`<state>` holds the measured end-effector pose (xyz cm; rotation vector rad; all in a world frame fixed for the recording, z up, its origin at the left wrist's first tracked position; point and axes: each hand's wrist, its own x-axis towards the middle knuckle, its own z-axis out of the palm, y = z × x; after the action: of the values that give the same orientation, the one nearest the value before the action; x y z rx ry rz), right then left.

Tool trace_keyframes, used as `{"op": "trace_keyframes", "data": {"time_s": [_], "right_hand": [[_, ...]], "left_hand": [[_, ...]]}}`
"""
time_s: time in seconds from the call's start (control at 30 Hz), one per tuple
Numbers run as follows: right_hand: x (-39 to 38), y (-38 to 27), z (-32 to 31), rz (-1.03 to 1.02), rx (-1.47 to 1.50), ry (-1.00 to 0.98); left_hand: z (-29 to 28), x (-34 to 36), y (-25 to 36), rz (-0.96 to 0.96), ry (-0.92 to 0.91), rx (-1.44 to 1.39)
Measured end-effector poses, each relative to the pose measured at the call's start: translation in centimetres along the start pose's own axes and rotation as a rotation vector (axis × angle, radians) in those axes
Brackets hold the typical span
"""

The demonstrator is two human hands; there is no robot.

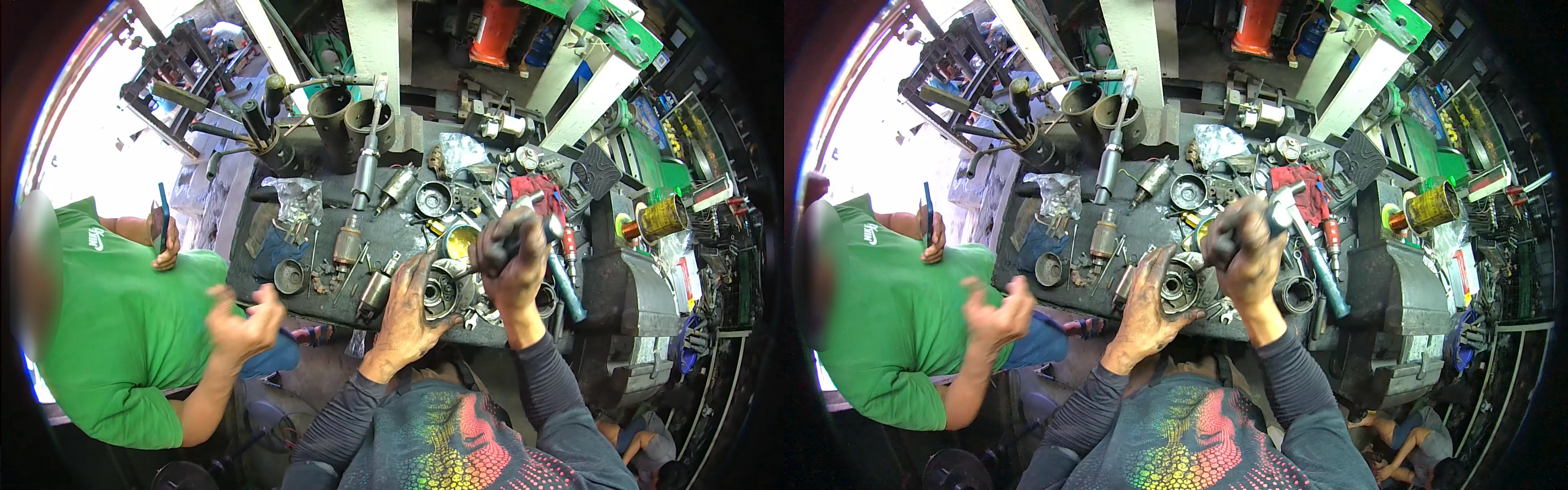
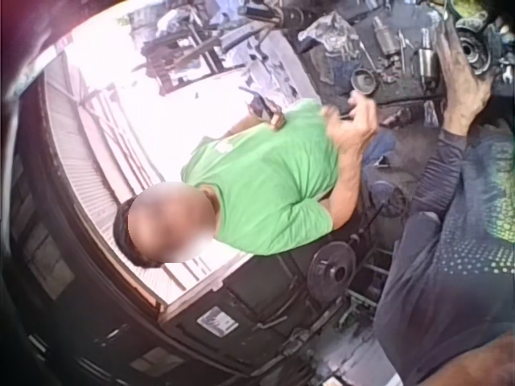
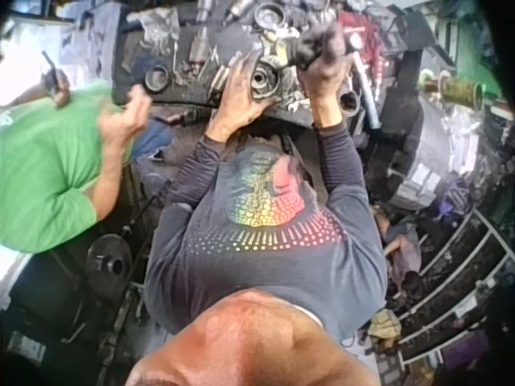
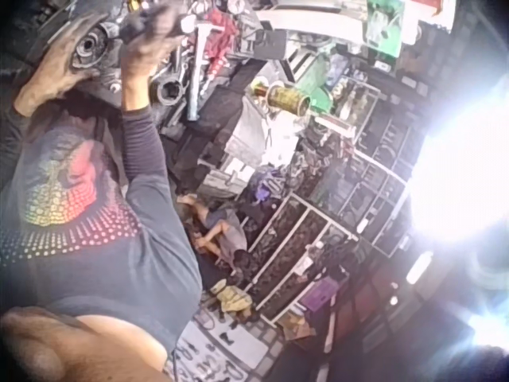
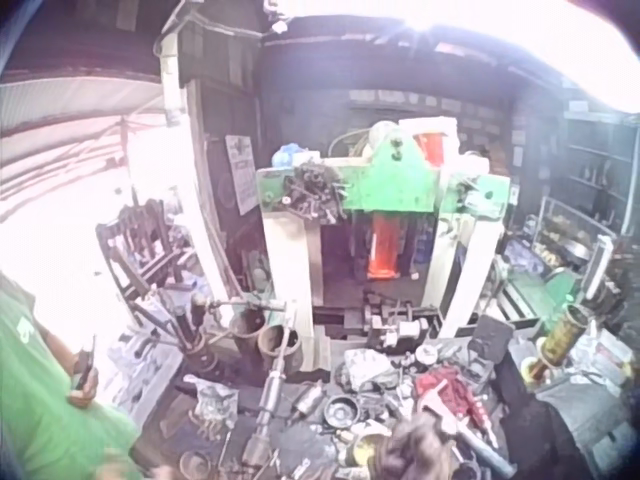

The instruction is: The person works on a mechanical assembly at a cluttered workbench, using a hammer and wrench to adjust and remove components. They handle a cylindrical part and a metal plate, tapping and prying pieces apart while another person observes and uses a phone.

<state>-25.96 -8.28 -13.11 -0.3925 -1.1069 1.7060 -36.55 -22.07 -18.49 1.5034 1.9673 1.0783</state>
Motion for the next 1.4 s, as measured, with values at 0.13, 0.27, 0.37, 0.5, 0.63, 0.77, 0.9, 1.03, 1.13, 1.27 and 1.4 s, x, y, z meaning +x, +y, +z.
{"op": "trace_keyframes", "data": {"time_s": [0.13, 0.27, 0.37, 0.5, 0.63, 0.77, 0.9, 1.03, 1.13, 1.27, 1.4], "right_hand": [[-1.5, 0.1, 0.4, -0.140, -0.224, -0.185], [1.1, 1.3, -0.9, 0.130, -0.115, 0.158], [3.8, 2.0, -1.4, 0.359, 0.064, 0.309], [5.3, 1.7, -0.6, 0.520, 0.052, 0.306], [4.4, 1.1, 1.1, 0.401, -0.048, 0.149], [3.3, 1.0, 2.3, 0.225, -0.259, 0.000], [3.1, 1.0, 2.0, 0.259, -0.185, 0.024], [2.6, 0.5, 1.0, 0.173, -0.009, 0.082], [2.6, 0.6, 0.2, 0.207, 0.047, 0.050], [4.3, 1.6, -0.6, 0.354, 0.069, 0.063], [5.6, 2.1, -0.5, 0.570, 0.120, 0.135]], "left_hand": [[0.4, -0.1, -0.2, 0.021, 0.019, -0.037], [1.1, -0.4, -1.3, 0.072, 0.078, -0.032], [1.2, -0.9, -1.7, 0.043, 0.027, -0.007], [1.3, -0.8, -1.3, 0.054, 0.101, -0.035], [0.9, -0.3, -0.7, 0.045, 0.060, -0.072], [0.2, -0.2, -0.2, 0.006, 0.071, -0.125], [0.0, -0.2, 0.1, -0.011, 0.038, -0.108], [0.0, 0.0, 0.2, 0.000, 0.033, -0.083], [-0.1, 0.0, 0.3, -0.008, 0.022, -0.082], [0.0, 0.0, 0.2, 0.000, 0.019, -0.071], [0.1, 0.0, 0.1, -0.016, 0.019, -0.075]]}}
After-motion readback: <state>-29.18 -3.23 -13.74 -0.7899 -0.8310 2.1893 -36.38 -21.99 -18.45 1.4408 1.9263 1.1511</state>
